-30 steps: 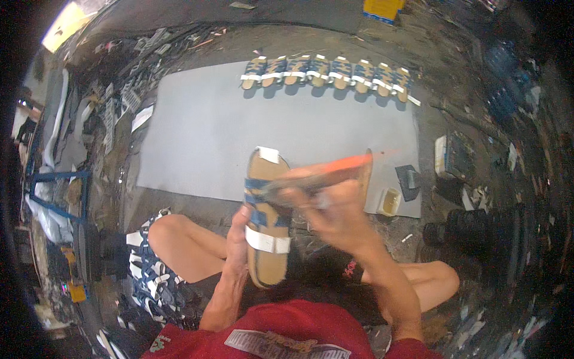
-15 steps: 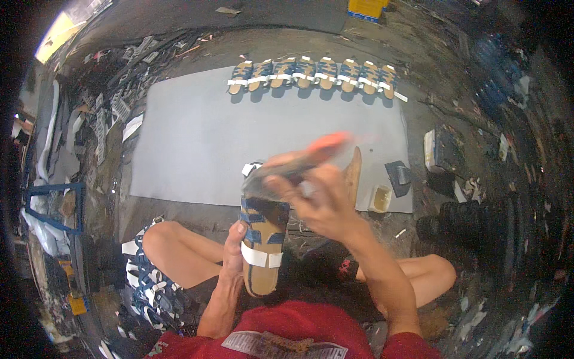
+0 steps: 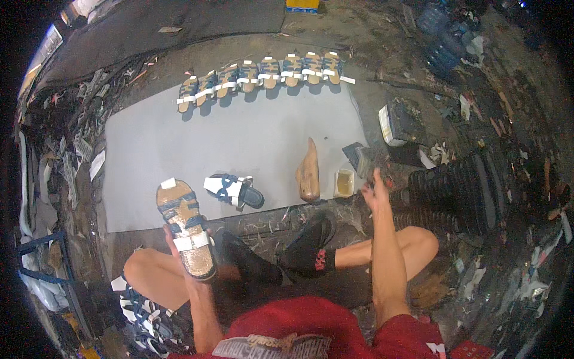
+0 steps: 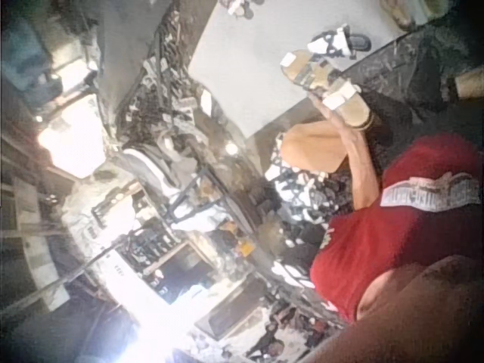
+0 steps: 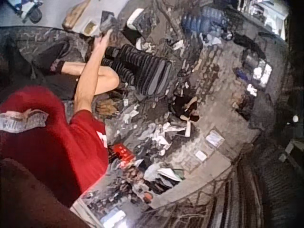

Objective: The person sits on the floor and applies glue to the soles of sandals using a brush. They insert wooden shoe trees into the sandals, apply glue to the sole, and place the finished sandals in a row on a gray sheet.

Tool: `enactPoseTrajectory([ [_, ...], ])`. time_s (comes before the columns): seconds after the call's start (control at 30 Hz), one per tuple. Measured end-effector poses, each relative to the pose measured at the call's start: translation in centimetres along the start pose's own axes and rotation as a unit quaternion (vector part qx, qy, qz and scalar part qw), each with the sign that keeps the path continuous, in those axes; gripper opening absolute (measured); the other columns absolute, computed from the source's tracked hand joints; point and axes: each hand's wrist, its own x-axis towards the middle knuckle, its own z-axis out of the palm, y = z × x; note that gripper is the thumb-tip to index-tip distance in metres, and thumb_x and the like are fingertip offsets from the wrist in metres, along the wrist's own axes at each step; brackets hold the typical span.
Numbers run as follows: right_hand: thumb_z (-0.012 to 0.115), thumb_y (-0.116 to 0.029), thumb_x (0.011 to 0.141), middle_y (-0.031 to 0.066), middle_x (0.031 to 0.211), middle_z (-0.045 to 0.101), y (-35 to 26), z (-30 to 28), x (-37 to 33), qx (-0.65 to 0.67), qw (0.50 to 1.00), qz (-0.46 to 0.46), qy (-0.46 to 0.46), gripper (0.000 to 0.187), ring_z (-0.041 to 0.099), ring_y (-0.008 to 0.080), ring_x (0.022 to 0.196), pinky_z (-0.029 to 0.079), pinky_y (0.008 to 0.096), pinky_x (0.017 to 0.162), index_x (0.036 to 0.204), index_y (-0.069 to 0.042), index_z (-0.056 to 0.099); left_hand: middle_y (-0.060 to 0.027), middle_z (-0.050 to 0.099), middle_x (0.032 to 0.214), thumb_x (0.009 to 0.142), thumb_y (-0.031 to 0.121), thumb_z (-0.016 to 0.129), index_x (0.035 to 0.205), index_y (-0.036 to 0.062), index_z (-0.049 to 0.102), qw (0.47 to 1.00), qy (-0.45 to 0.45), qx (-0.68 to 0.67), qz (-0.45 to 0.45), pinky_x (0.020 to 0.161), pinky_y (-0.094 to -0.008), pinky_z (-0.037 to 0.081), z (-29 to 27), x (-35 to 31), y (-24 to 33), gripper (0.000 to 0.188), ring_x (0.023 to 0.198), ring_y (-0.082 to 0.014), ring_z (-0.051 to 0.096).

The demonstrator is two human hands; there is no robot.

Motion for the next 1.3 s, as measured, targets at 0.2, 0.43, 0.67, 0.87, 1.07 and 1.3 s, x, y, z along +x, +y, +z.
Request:
enactPoseTrajectory([
  [0.2,0.063,-0.038,0.109,0.0033,0.083,0.047,4.3,-3.4,3.5,-0.091,0.987,0.098,0.091,0.030,0.044,0.0174,0.069,0.036,0.0332,0.055,0.100,-0.011,0.054,-0.0138,0.074,0.114,0.104,0.059,0.057,0.138,0.0053,0.058,0.998,-0.006,-0.024,-0.051,0.082,-0.0406,0.063,-0.7,-0.3,-2.4,0.063,0.095,-0.0247,0.074],
  [0.43,0.073,-0.062,0.095,0.0054,0.069,0.048,5.3,-6.8,5.7,-0.282,0.945,0.119,0.119,0.060,0.052,0.0222,0.061,0.042,0.0386,0.051,0.080,-0.008,0.051,-0.0107,0.071,0.122,0.104,0.057,0.060,0.141,0.0077,0.057,0.997,0.025,-0.032,-0.062,0.089,-0.0449,0.062,0.8,-0.8,-2.2,0.062,0.103,-0.0256,0.072],
  [0.67,0.071,-0.017,0.096,0.0136,0.083,0.069,5.6,6.8,-11.3,-0.510,0.752,-0.392,-0.144,0.021,0.069,0.0253,0.078,0.054,0.0407,0.072,0.112,-0.004,0.065,-0.0110,0.067,0.134,0.100,0.053,0.069,0.146,0.0073,0.054,0.996,0.064,-0.053,-0.013,0.109,-0.0478,0.054,0.0,0.7,-3.8,0.066,0.123,-0.0272,0.066],
  [0.87,0.087,-0.021,0.088,0.0132,0.134,0.062,10.6,15.4,-27.7,-0.254,0.861,-0.049,-0.438,0.070,0.060,0.0206,0.122,0.048,0.0380,0.107,0.145,-0.002,0.051,-0.0090,0.059,0.140,0.102,0.045,0.068,0.149,0.0085,0.046,0.999,0.027,-0.002,-0.018,0.117,-0.0483,0.043,3.3,0.3,-7.3,0.064,0.133,-0.0268,0.056],
  [1.07,0.086,-0.021,0.090,0.0082,0.127,0.067,12.8,16.5,-26.9,-0.188,0.910,-0.055,-0.364,0.063,0.064,0.0167,0.117,0.051,0.0331,0.103,0.141,-0.001,0.055,-0.0074,0.059,0.137,0.104,0.031,0.067,0.149,0.0086,0.045,0.997,0.004,0.058,0.045,0.113,-0.0449,0.046,3.7,0.0,-7.4,0.055,0.128,-0.0236,0.058],
  [1.3,0.090,-0.025,0.085,0.0103,0.129,0.066,10.1,15.5,-25.3,-0.334,0.866,-0.058,-0.368,0.078,0.063,0.0194,0.117,0.050,0.0355,0.103,0.149,-0.003,0.052,-0.0069,0.067,0.124,0.108,0.038,0.060,0.132,0.0030,0.060,0.975,0.148,-0.048,0.159,0.104,-0.0382,0.052,0.7,9.6,-1.2,0.042,0.115,-0.0189,0.067],
])
